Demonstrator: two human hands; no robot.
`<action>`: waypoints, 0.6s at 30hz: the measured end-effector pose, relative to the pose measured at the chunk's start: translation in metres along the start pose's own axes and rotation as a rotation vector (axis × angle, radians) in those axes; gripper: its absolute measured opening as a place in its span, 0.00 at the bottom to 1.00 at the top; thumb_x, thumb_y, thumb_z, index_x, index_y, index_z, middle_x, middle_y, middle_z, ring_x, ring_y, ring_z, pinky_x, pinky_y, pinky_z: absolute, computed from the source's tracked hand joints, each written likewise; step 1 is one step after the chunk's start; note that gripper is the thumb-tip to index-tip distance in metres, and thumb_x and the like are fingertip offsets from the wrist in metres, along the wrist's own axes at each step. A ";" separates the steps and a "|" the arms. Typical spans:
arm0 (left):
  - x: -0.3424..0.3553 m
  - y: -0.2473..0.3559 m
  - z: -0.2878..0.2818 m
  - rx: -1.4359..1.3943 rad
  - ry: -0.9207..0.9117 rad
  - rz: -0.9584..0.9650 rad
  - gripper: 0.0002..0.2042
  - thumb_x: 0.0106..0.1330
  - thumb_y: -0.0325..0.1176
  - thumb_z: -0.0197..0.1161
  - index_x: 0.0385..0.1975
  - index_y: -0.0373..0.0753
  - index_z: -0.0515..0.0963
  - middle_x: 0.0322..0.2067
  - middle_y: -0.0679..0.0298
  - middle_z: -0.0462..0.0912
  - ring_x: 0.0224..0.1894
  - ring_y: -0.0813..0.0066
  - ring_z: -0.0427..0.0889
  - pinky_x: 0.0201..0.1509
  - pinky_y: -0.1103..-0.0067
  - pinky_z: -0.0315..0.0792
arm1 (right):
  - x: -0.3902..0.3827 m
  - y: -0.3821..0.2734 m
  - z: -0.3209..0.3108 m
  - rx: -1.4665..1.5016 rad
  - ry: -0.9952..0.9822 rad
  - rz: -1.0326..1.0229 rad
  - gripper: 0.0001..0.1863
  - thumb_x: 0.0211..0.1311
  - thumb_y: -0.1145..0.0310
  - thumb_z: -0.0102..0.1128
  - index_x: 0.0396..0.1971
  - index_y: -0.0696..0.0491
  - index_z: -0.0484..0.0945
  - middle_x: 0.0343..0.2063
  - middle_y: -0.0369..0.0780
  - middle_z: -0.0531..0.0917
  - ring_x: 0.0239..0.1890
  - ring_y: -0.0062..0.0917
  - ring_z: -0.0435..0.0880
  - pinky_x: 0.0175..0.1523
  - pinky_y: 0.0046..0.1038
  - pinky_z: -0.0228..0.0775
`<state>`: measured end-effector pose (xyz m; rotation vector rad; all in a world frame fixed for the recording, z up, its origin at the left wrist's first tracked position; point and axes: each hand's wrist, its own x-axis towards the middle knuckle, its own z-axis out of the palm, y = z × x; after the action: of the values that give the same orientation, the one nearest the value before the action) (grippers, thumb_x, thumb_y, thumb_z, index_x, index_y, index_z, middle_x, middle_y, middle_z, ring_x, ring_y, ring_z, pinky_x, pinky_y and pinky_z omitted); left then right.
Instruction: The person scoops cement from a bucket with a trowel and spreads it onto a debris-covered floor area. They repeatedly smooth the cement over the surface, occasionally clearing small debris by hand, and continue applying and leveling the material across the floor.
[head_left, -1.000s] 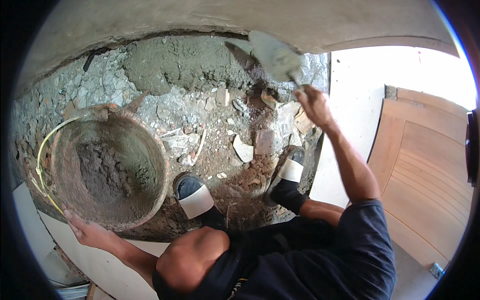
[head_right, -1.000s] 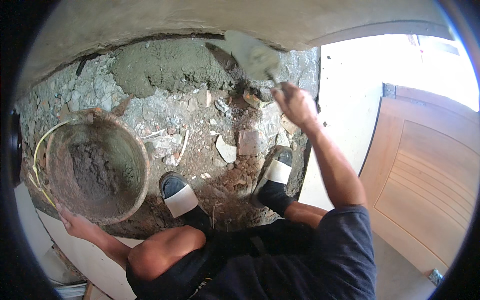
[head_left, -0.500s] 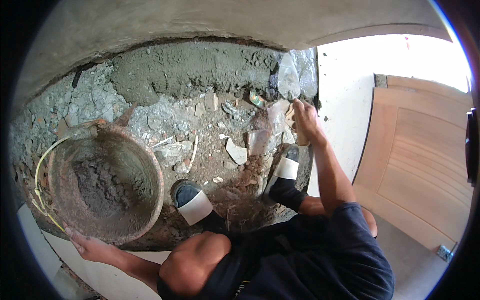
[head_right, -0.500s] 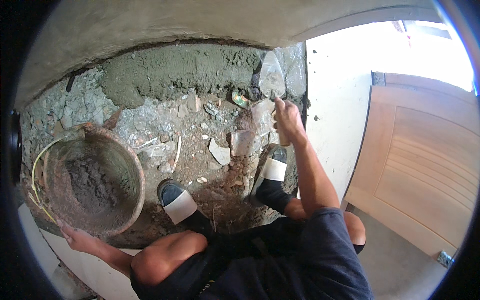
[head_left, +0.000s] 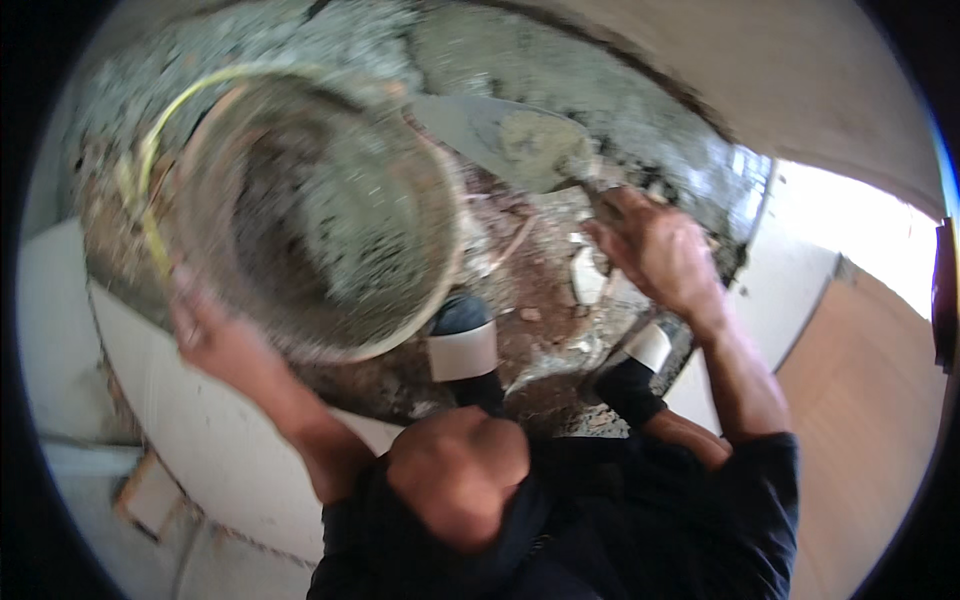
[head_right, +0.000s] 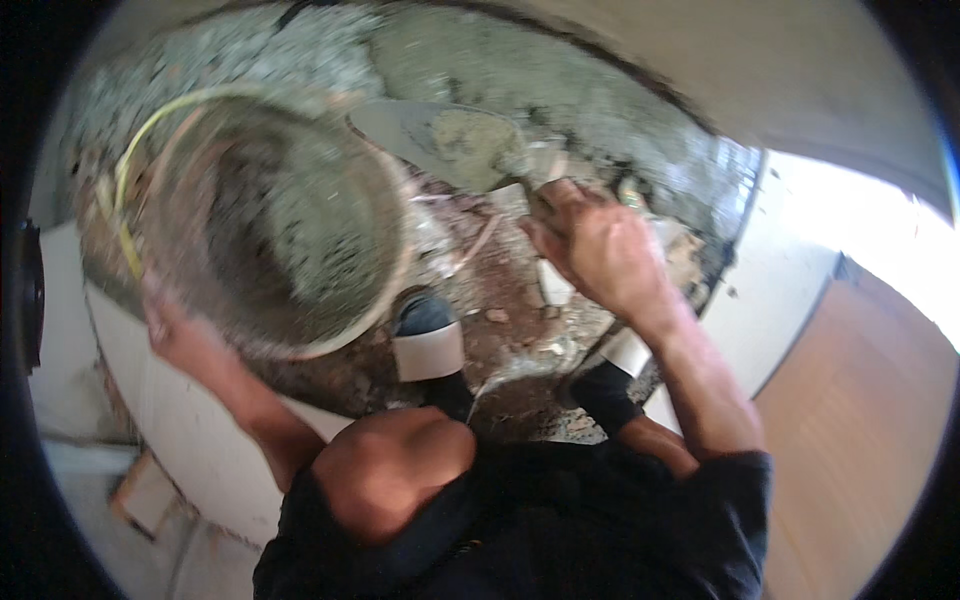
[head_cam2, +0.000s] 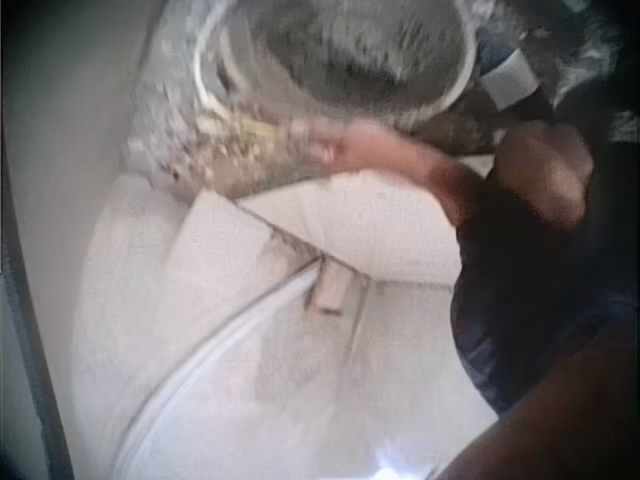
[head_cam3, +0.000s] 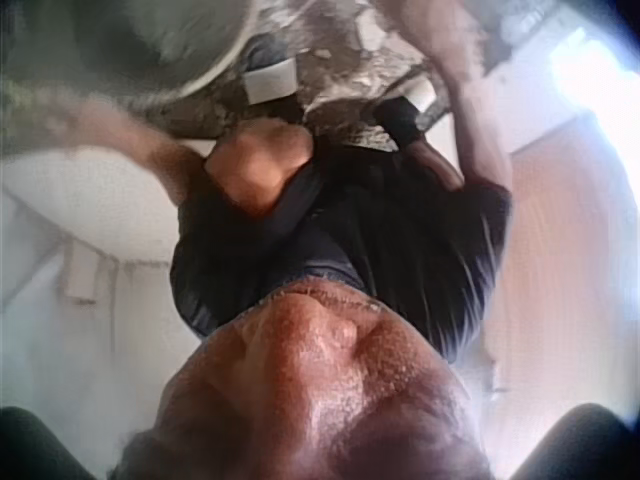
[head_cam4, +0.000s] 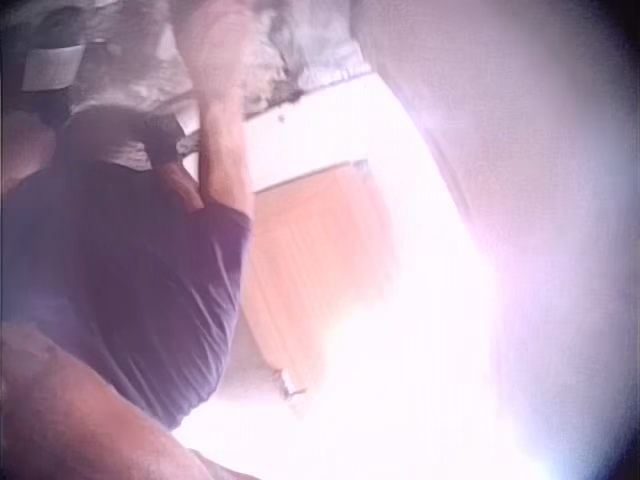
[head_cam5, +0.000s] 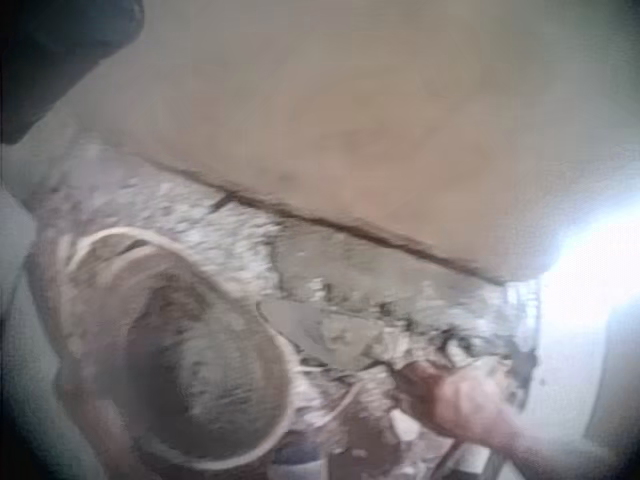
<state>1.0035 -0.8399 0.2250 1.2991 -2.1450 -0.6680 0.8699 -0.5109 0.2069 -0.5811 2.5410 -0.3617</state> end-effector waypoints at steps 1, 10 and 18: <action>-0.001 0.003 0.006 -0.134 0.017 0.024 0.25 0.72 0.49 0.51 0.53 0.32 0.76 0.47 0.49 0.81 0.49 0.64 0.79 0.57 0.74 0.68 | 0.007 -0.014 -0.013 -0.164 -0.030 -0.080 0.21 0.64 0.51 0.56 0.44 0.53 0.77 0.29 0.44 0.83 0.28 0.34 0.85 0.33 0.36 0.77; -0.009 0.030 0.020 -0.121 -0.013 0.284 0.15 0.72 0.36 0.53 0.47 0.29 0.78 0.34 0.54 0.81 0.34 0.70 0.78 0.39 0.75 0.70 | 0.055 -0.125 -0.012 -0.716 -0.443 -0.711 0.06 0.58 0.72 0.59 0.33 0.51 0.83 0.31 0.40 0.86 0.36 0.28 0.87 0.36 0.29 0.80; -0.030 0.033 0.023 -0.046 -0.100 0.251 0.21 0.73 0.44 0.51 0.52 0.32 0.77 0.47 0.49 0.82 0.47 0.63 0.81 0.51 0.72 0.72 | 0.011 -0.061 -0.002 0.067 -0.516 -0.472 0.16 0.60 0.58 0.55 0.31 0.57 0.81 0.24 0.48 0.83 0.32 0.42 0.84 0.37 0.39 0.77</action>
<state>0.9786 -0.7964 0.2245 0.9681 -2.3089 -0.6845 0.8803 -0.5694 0.2255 -1.0935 1.8792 -0.3957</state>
